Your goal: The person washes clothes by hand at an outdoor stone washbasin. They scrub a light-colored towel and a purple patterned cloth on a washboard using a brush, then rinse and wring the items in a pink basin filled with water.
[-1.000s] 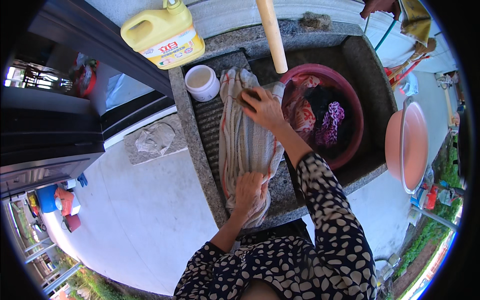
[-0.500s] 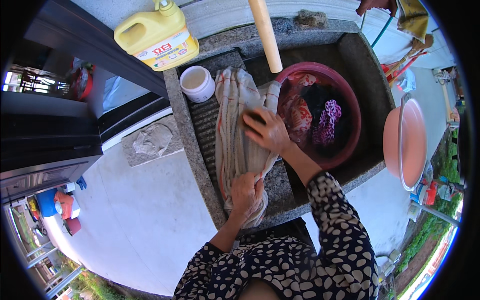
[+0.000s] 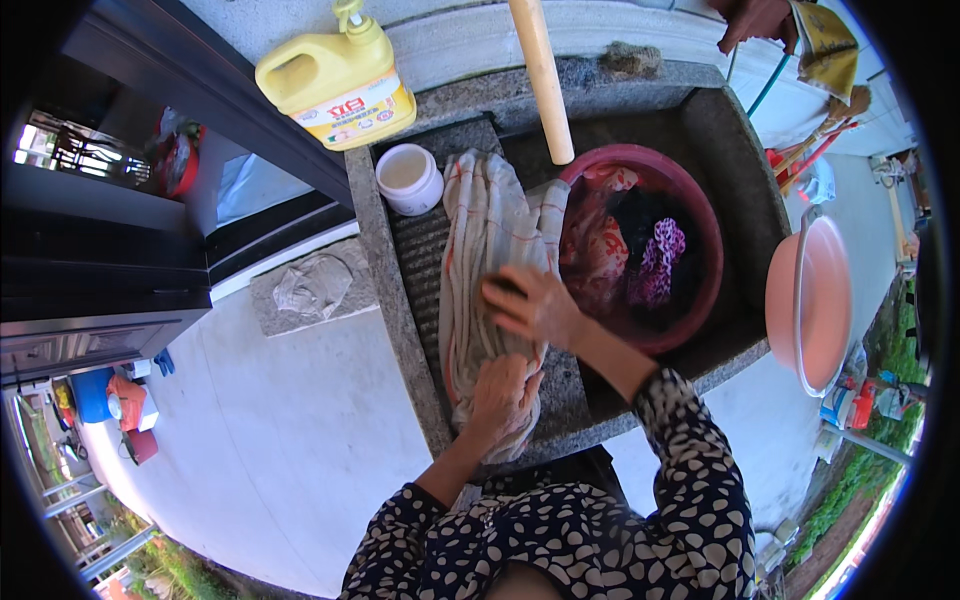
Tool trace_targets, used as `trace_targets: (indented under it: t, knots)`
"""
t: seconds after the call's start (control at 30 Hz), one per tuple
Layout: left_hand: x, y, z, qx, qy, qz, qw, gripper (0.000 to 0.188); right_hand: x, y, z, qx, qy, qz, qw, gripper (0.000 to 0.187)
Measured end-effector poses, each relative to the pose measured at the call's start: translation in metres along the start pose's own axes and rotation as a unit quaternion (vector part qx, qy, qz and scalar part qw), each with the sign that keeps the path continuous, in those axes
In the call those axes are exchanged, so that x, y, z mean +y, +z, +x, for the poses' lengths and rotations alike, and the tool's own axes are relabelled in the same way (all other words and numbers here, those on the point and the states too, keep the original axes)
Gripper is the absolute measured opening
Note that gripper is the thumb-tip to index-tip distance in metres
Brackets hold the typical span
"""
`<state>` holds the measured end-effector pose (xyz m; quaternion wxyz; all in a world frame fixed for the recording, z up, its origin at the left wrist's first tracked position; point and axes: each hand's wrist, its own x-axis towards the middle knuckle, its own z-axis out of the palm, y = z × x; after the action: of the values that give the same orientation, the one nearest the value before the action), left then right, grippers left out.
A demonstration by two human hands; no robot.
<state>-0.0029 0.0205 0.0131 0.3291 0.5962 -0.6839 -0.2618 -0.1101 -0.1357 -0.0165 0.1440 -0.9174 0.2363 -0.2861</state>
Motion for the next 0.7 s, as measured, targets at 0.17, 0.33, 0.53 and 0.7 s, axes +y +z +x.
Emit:
trace_targets:
  t: [0.17, 0.33, 0.53, 0.7]
  knots:
    - [0.019, 0.025, 0.009, 0.045, 0.064, -0.018, 0.997, 0.026, 0.087, 0.021, 0.050, 0.052, 0.205, -0.016, 0.977, 0.039]
    - [0.028, 0.020, 0.010, -0.059, 0.115, -0.104, 0.986, 0.061, 0.098, 0.000, 0.056, 0.085, 0.351, 0.042, 0.932, 0.041]
    - [0.005, -0.010, -0.005, -0.140, 0.029, 0.126, 0.982, 0.067, -0.008, -0.020, 0.012, -0.004, 0.083, -0.018, 0.996, 0.043]
    - [0.008, -0.009, -0.009, -0.169, 0.028, 0.146, 0.974, 0.066, 0.012, 0.006, 0.028, -0.002, 0.086, -0.099, 0.991, 0.047]
